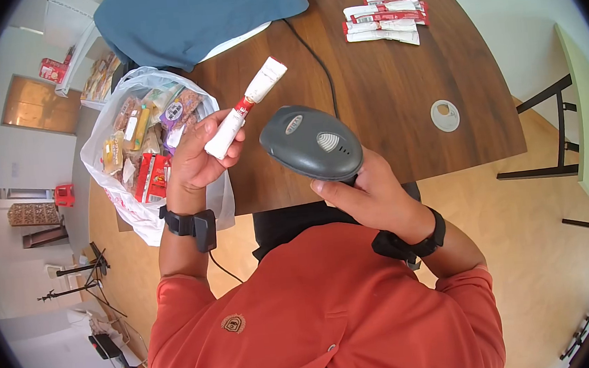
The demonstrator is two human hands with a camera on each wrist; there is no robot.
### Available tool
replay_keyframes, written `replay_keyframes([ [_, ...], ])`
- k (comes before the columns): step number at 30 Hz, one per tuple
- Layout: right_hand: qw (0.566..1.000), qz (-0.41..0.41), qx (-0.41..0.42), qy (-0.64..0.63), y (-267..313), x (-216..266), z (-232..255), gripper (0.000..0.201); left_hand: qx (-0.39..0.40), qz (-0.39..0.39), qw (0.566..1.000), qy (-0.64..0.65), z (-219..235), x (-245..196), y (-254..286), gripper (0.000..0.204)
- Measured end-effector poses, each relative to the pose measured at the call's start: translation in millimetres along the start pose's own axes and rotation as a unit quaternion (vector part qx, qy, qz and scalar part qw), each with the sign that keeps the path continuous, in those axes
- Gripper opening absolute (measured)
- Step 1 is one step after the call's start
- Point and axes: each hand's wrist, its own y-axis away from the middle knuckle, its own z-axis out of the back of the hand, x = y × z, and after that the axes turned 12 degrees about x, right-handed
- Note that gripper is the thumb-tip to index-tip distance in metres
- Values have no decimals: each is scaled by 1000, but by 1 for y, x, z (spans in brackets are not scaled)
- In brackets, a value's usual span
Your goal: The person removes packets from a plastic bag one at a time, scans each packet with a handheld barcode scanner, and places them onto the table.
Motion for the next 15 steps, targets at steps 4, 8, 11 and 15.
replay_keyframes([
  [4, 999, 30, 8, 28, -2, -7, -1, 24, -11, 13, 1000, -7, -1, 2, -1, 52],
  [8, 1000, 21, 16, 11, 0, -9, -1, 23, 0, 15, 1000, 2, -7, 1, -5, 44],
  [11, 1000, 11, 14, 20, 1, -7, -2, 24, -5, 25, 1000, -7, -9, 3, -9, 43],
  [15, 998, 48, 30, 11, 6, -13, 6, 23, -9, 77, 987, -140, -15, 1, -34, 35],
])
